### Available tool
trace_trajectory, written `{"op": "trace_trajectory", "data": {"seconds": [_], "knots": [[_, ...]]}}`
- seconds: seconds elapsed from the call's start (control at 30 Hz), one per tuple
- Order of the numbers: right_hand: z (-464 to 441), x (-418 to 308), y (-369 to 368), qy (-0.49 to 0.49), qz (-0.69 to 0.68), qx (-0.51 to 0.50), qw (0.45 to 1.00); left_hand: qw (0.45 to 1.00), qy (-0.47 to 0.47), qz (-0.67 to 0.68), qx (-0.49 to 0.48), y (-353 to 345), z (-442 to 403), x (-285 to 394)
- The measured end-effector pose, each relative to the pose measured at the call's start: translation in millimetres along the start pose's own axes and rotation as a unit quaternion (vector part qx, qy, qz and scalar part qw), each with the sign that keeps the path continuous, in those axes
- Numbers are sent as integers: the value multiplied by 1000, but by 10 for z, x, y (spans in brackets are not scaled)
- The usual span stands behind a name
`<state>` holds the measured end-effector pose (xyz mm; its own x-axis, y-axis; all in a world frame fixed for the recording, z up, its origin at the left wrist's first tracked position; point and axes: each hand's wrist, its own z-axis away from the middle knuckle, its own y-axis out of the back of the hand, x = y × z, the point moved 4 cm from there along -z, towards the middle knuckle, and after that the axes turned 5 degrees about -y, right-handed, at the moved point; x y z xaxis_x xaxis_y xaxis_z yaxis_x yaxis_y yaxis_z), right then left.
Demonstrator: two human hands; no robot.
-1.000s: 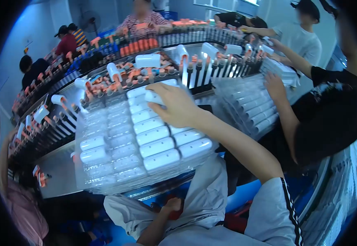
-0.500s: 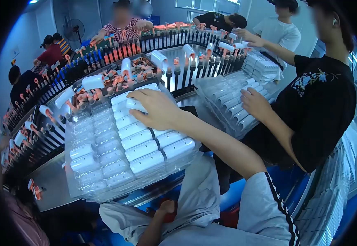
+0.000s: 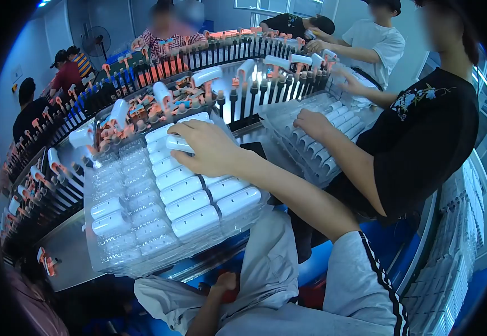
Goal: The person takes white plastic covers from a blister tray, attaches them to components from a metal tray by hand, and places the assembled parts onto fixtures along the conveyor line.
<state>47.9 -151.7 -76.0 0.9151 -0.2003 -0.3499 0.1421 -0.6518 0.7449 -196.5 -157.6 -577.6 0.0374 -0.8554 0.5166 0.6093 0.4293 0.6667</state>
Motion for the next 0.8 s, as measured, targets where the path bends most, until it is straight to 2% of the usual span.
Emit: {"op": "trace_trajectory", "data": {"seconds": [0.37,0.8], "knots": [[21,41,2,-13,-7,1,1000,999,10,-11,-49,-29,26,4],[10,40,-15,-6,-9,6,1000,999,7,-12,-36,97,30,81]]}}
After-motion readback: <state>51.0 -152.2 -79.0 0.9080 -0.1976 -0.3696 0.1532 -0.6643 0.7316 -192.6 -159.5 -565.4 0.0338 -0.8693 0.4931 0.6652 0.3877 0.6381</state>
